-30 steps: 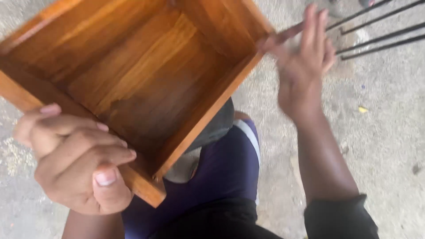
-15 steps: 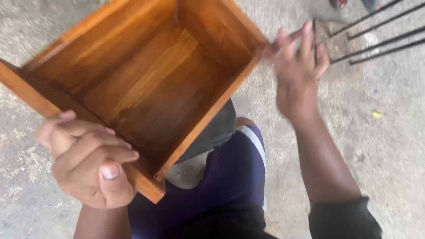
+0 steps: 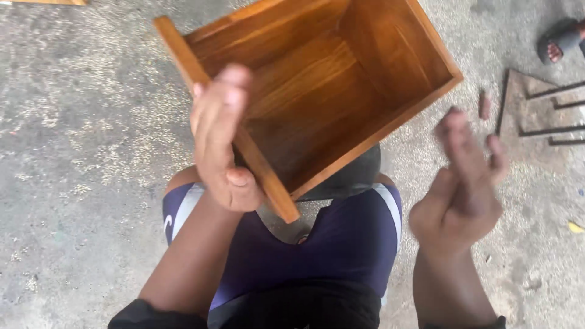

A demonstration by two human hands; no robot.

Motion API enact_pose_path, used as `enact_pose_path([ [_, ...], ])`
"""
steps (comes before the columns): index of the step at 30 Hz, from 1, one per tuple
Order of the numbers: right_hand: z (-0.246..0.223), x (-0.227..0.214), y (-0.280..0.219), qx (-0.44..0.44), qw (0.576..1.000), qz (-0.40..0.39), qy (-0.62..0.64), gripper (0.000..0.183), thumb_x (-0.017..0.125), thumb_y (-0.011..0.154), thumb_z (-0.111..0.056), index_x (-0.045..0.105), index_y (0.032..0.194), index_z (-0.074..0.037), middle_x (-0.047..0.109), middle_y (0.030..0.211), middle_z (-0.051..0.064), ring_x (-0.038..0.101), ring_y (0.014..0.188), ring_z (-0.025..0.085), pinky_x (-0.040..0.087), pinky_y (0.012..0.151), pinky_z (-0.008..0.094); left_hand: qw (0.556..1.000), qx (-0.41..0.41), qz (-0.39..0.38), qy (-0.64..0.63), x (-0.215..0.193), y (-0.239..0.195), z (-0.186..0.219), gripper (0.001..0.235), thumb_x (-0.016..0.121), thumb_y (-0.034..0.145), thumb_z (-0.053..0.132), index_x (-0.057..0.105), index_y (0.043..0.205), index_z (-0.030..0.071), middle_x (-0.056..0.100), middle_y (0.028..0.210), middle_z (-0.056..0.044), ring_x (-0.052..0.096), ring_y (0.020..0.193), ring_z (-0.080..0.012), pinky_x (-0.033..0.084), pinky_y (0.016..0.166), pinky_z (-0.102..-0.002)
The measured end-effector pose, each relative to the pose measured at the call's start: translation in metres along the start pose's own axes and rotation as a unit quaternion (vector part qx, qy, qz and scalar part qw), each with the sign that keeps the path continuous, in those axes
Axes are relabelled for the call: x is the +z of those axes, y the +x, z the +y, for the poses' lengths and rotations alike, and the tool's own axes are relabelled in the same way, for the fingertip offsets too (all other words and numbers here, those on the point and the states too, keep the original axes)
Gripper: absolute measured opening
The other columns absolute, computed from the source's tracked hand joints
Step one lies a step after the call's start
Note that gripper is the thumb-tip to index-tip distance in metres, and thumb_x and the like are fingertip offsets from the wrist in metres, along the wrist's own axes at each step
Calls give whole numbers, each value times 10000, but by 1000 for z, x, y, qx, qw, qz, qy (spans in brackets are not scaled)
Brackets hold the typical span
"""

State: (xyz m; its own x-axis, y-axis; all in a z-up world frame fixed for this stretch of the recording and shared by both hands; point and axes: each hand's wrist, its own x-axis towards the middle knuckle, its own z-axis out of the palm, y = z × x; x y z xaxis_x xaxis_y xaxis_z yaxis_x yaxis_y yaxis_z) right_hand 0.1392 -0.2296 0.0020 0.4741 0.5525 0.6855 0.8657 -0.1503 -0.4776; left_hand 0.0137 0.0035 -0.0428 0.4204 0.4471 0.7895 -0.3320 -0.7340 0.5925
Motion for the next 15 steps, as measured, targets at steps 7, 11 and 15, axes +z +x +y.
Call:
enact_pose_path([
  [7,-101,30,23,-50,978,-191,-70,273,653,983,-158,650,1254,-126,665,1371,19,546,1398,209,244,1255,457,984,-109,141,-15,-5,-4,-70,528,246,1210,394,133,1694,218,203,1795,-18,215,1744,-206,204,1568,-456],
  [11,-135,39,38,-48,934,-332,-123,559,718,829,-164,606,1364,-45,619,1456,94,519,1414,237,353,1184,448,984,-97,116,-93,-1,16,-91,356,360,1185,271,381,1498,101,564,1433,-130,594,1335,-257,521,1233,-408],
  [15,-136,44,30,-64,923,-349,-147,602,700,873,-193,535,1407,31,548,1504,190,473,1451,318,332,1205,491,954,-200,137,-179,-2,21,-68,325,411,1156,217,446,1450,82,591,1321,-118,577,1227,-211,440,1156,-358],
])
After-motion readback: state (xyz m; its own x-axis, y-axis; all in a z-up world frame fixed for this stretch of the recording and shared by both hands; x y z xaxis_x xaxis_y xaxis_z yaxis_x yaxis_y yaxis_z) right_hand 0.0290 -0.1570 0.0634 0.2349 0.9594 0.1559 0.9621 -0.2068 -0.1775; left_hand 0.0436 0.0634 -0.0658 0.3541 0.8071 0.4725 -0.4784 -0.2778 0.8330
